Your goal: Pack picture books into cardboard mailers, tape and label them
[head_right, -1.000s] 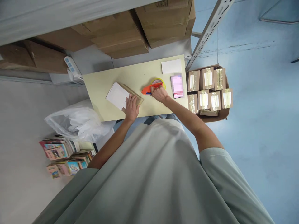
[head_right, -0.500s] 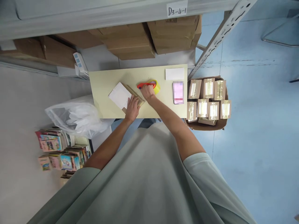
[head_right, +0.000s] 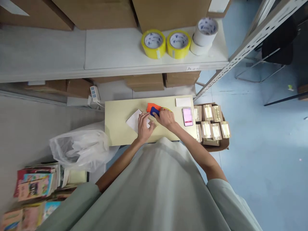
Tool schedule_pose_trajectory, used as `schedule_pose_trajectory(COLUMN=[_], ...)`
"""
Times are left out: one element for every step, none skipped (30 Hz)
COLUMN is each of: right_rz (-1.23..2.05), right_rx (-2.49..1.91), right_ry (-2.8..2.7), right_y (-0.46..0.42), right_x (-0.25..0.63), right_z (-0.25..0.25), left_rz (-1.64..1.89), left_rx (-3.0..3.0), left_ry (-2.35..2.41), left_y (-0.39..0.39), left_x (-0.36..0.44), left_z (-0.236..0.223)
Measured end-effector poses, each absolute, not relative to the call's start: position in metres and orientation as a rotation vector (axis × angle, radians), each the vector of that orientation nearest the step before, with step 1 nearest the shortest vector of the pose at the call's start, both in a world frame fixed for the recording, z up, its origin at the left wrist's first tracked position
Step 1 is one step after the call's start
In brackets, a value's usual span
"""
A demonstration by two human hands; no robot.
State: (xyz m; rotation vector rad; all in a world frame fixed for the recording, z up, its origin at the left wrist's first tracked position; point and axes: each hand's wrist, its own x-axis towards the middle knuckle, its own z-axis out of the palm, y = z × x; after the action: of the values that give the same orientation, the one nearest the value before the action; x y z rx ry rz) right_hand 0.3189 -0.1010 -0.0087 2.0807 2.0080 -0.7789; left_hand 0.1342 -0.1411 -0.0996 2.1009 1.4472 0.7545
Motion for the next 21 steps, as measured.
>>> schedule_pose_trajectory(right_rz=[-0.756,-0.721,-0.669,-0.603,-0.523,-0.432,-0.334,-0.232,-0.131,-0.033,0.059,0.135,0.193,0.231,0.253,0.264,0.266,0.258,0.240,0.219,0.191], right_rx=[2.119,2.157,2.191,2.218,2.238,2.251,2.257,2.254,2.244,2.225,2.196,2.166,2.148,2.142,2.143,2.145,2.147,2.148,2.147,2.149,2.151], right_ry=[2.012,2.022,2.041,2.072,2.113,2.169,2.234,2.307,2.379,2.438,2.483,2.509,2.523,2.529,2.525,2.516,2.505,2.492,2.479,2.464,2.448], right_y=[-0.099,-0.095,-0.089,-0.082,-0.072,-0.060,-0.047,-0.031,-0.014,0.004,0.022,0.039,0.056,0.070,0.083,0.093,0.100,0.105,0.107,0.108,0.108], right_x=[0.315,0.310,0.305,0.299,0.294,0.288,0.284,0.279,0.275,0.271,0.266,0.261,0.256,0.250,0.244,0.238,0.231,0.225,0.219,0.214,0.209], right_z=[0.007,0.023,0.038,0.053,0.066,0.078,0.089,0.098,0.106,0.112,0.117,0.122,0.125,0.128,0.129,0.130,0.130,0.129,0.127,0.125,0.123], left_rz=[0.815,0.870,0.922,0.975,1.016,1.053,1.097,1.146,1.185,1.220,1.248,1.267,1.280,1.285,1.286,1.285,1.284,1.283,1.282,1.280,1.278], left_rx=[2.140,2.180,2.217,2.244,2.266,2.280,2.281,2.273,2.270,2.270,2.273,2.282,2.291,2.299,2.305,2.309,2.311,2.314,2.319,2.326,2.336], left_ry=[1.430,1.410,1.391,1.371,1.344,1.316,1.302,1.300,1.297,1.296,1.292,1.284,1.277,1.271,1.267,1.266,1.269,1.273,1.277,1.278,1.279], left_y=[-0.130,-0.117,-0.103,-0.087,-0.071,-0.055,-0.038,-0.021,-0.004,0.013,0.028,0.042,0.054,0.064,0.071,0.077,0.080,0.081,0.079,0.076,0.071], left_x=[0.131,0.129,0.126,0.124,0.121,0.119,0.117,0.115,0.112,0.108,0.104,0.099,0.093,0.087,0.080,0.073,0.065,0.058,0.050,0.043,0.036], left_z=[-0.085,-0.069,-0.053,-0.037,-0.021,-0.004,0.012,0.027,0.042,0.056,0.068,0.079,0.087,0.094,0.098,0.101,0.101,0.100,0.098,0.094,0.090])
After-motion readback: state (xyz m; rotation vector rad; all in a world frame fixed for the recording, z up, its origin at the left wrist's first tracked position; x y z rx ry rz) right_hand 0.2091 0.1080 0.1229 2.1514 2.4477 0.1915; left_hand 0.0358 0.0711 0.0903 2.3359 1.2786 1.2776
